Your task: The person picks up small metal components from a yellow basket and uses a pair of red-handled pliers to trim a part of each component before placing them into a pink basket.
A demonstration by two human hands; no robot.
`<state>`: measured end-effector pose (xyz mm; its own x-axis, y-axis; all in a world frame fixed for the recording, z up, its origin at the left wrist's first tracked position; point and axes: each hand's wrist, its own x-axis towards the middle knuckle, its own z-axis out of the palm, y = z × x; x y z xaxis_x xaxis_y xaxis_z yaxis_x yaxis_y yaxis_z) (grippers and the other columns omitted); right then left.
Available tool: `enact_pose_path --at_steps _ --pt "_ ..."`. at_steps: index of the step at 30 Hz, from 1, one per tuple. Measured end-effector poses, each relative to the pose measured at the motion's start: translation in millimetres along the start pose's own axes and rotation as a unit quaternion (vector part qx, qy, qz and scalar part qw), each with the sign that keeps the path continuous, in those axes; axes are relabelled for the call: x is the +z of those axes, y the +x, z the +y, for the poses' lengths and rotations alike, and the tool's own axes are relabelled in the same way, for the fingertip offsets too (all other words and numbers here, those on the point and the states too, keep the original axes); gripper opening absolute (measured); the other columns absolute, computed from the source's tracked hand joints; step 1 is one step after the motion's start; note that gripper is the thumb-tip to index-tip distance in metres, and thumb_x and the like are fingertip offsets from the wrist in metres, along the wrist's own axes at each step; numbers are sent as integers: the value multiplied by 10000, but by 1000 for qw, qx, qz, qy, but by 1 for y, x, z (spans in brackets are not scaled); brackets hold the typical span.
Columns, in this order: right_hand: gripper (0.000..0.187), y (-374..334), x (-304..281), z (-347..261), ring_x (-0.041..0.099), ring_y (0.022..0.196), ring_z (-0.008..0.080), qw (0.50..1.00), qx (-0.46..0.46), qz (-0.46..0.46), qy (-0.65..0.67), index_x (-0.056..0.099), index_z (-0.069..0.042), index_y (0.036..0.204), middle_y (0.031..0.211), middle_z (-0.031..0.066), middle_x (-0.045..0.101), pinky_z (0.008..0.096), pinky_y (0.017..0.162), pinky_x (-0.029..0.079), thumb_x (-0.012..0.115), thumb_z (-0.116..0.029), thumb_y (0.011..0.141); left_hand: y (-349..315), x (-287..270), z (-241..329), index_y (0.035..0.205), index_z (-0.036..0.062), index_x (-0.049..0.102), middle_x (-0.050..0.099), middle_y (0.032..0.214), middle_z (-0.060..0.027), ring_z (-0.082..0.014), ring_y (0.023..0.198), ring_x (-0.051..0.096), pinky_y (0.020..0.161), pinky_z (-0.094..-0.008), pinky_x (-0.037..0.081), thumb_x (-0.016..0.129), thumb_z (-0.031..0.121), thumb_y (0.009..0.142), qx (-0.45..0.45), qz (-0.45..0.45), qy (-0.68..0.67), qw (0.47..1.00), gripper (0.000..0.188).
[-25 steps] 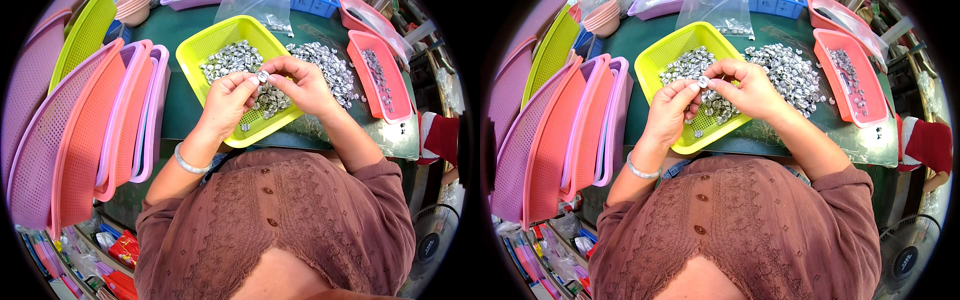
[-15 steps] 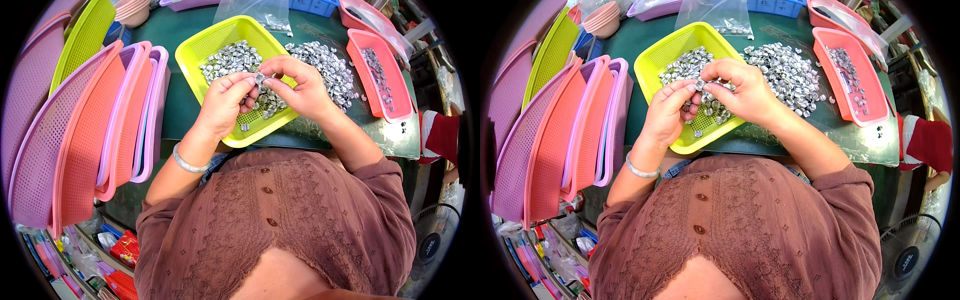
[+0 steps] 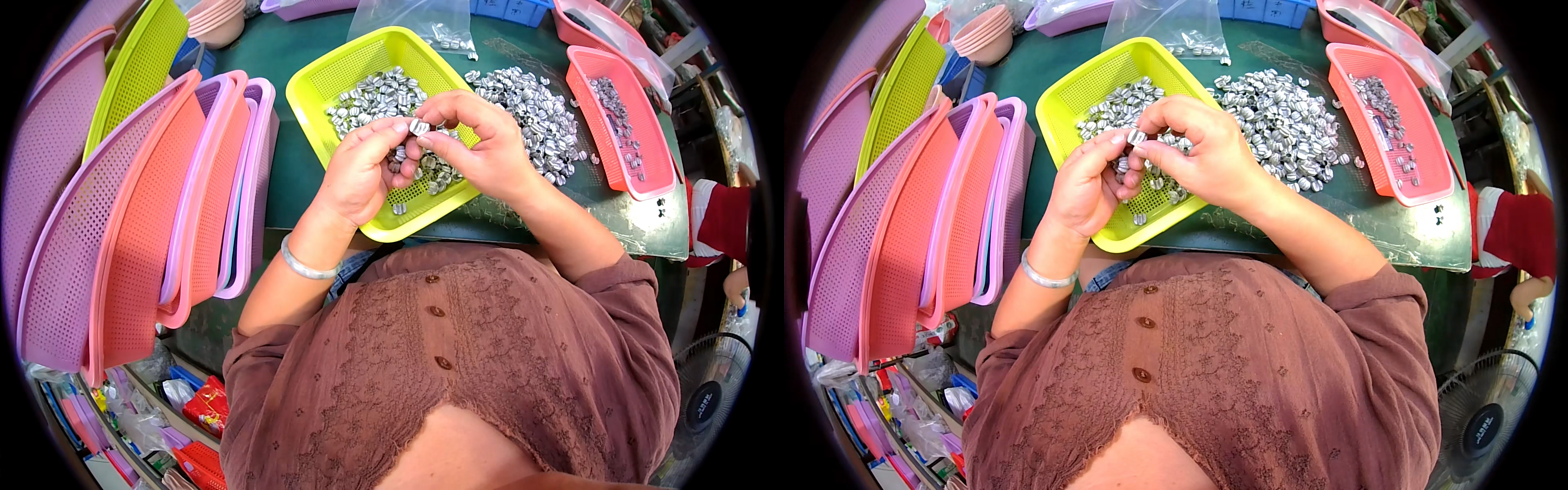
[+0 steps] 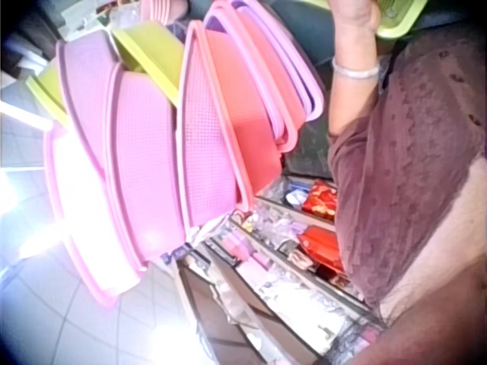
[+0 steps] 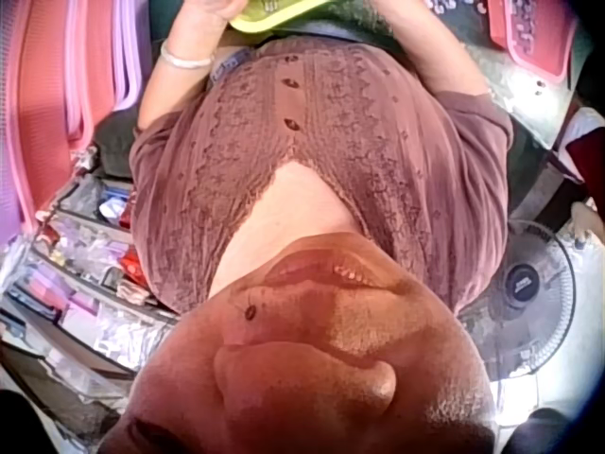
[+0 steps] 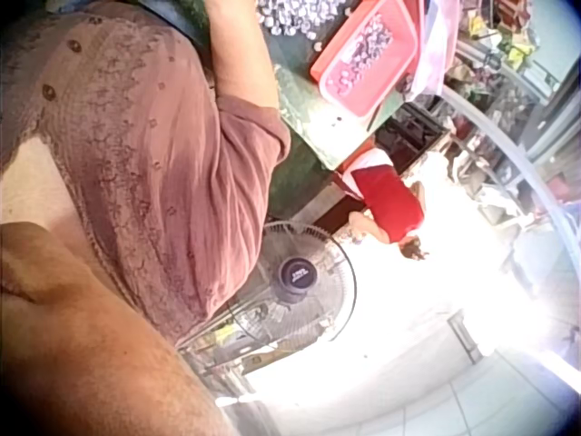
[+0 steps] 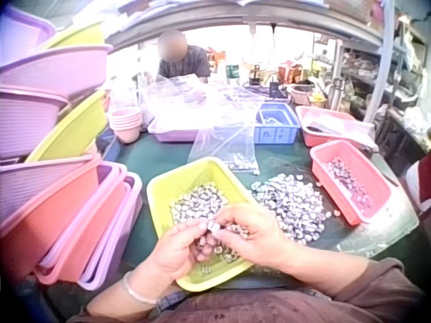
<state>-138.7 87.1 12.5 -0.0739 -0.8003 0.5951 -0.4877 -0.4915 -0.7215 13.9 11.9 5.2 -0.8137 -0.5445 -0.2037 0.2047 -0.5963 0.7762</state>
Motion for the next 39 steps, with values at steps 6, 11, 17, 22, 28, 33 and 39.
enact_pose_path --at_steps 6,11,17,22,28,33,39 --pt "114 -1 3 4 585 783 211 999 -22 18 -26 545 -3 775 824 98 580 288 693 461 622 12 693 0 -2 -2 908 39 559 539 701 2 -66 560 462 475 -174 346 474 144 871 9 -7 13 1000 141" --pt "131 -3 1 5 583 790 227 998 -33 8 -43 540 -7 791 829 103 578 295 702 461 620 16 690 0 -3 -2 880 52 568 538 688 5 -62 558 457 477 -171 345 483 157 872 8 -4 34 999 136" --pt "141 -3 0 5 583 798 236 998 -42 0 -37 536 -7 798 831 105 577 297 705 462 618 19 687 0 -2 -2 875 53 569 538 684 7 -60 552 448 478 -171 343 489 165 871 9 -2 35 999 137" --pt "129 -3 -1 6 576 782 180 1000 2 2 -18 556 -11 830 839 84 587 274 691 455 620 -6 718 1 -5 -3 887 48 570 528 682 10 -60 555 443 479 -173 342 478 179 877 7 -12 29 999 160" --pt "101 12 -23 24 561 775 232 992 5 -8 -125 581 -13 841 814 93 585 309 688 438 568 -78 764 1 -5 0 897 10 585 517 667 21 -52 541 449 482 -157 373 467 186 884 4 -10 0 1000 212" --pt "119 17 -33 30 528 861 284 950 -69 -169 -255 584 -31 820 859 88 580 371 758 413 588 -75 709 2 -8 1 902 6 558 515 701 -3 -79 574 446 496 -187 364 443 208 890 -6 -27 -11 1000 233" --pt "149 18 -22 24 500 924 267 941 -52 -195 -270 580 -36 844 926 74 563 374 808 369 603 -84 705 5 -17 -1 847 18 505 481 752 -44 -117 601 430 512 -219 357 371 234 898 -26 -60 -94 993 259"
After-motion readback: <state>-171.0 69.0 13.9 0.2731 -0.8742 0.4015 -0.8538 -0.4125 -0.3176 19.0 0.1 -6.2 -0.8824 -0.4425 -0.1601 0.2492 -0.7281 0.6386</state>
